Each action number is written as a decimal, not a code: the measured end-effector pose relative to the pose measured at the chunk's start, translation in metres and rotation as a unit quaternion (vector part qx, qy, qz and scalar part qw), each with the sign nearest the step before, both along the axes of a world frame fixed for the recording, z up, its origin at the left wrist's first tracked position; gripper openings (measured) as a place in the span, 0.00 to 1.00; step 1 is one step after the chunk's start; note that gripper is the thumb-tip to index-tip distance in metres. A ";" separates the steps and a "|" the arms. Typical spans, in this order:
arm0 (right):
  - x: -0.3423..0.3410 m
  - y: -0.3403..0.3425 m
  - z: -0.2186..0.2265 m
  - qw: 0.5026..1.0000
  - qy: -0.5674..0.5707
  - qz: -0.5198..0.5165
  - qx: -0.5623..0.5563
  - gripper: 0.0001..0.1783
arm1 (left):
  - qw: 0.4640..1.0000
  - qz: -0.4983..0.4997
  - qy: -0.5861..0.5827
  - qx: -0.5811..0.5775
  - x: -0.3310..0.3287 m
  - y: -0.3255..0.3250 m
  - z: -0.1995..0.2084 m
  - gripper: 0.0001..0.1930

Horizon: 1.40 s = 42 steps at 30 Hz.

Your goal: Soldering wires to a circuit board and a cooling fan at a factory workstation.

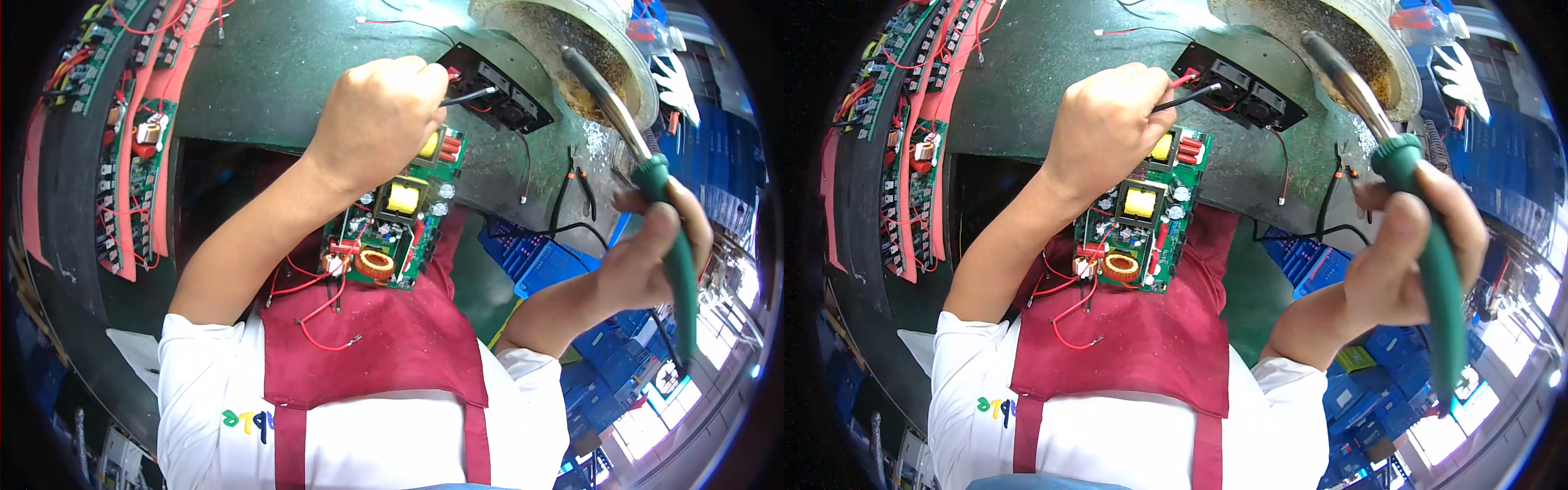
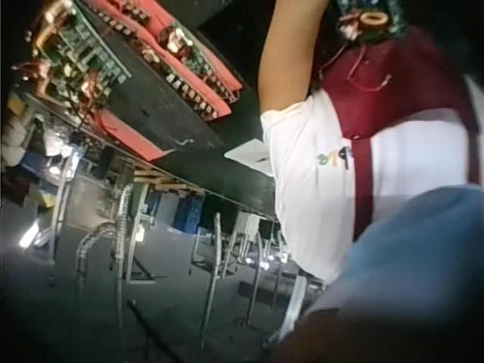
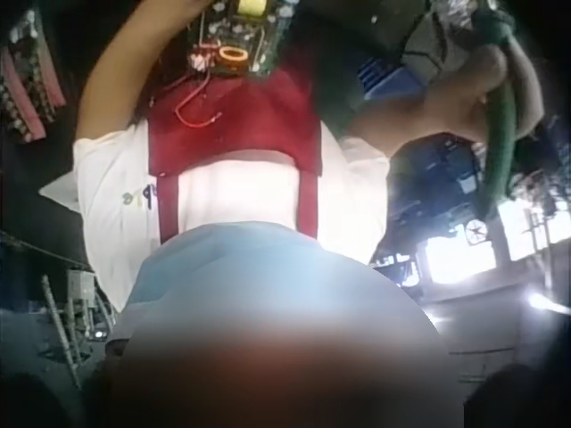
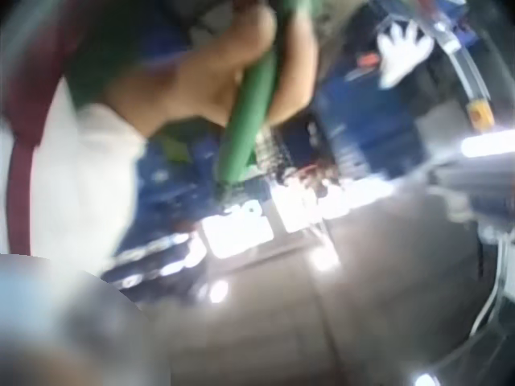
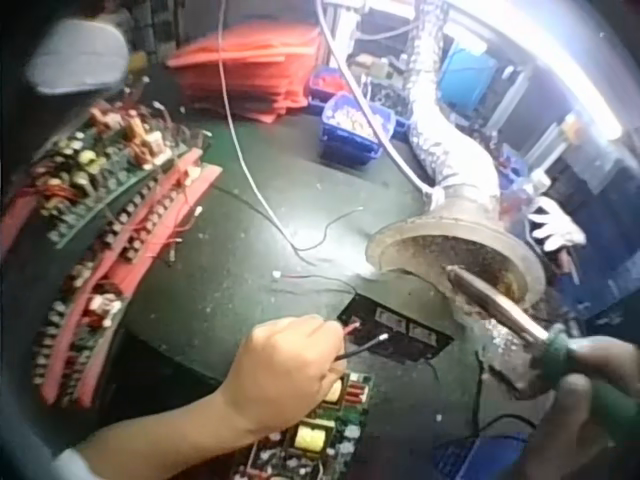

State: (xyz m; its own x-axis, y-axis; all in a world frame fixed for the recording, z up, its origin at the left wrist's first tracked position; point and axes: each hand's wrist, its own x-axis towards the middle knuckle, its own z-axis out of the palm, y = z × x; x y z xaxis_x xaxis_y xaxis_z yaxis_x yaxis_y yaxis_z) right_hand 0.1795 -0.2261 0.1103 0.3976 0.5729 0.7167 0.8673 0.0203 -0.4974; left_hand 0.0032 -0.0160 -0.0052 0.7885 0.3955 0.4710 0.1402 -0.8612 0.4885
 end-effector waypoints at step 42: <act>0.025 0.043 -0.112 0.985 -0.073 -0.057 -0.146 0.17 | 0.999 0.046 0.015 -0.016 0.008 0.018 0.009 0.04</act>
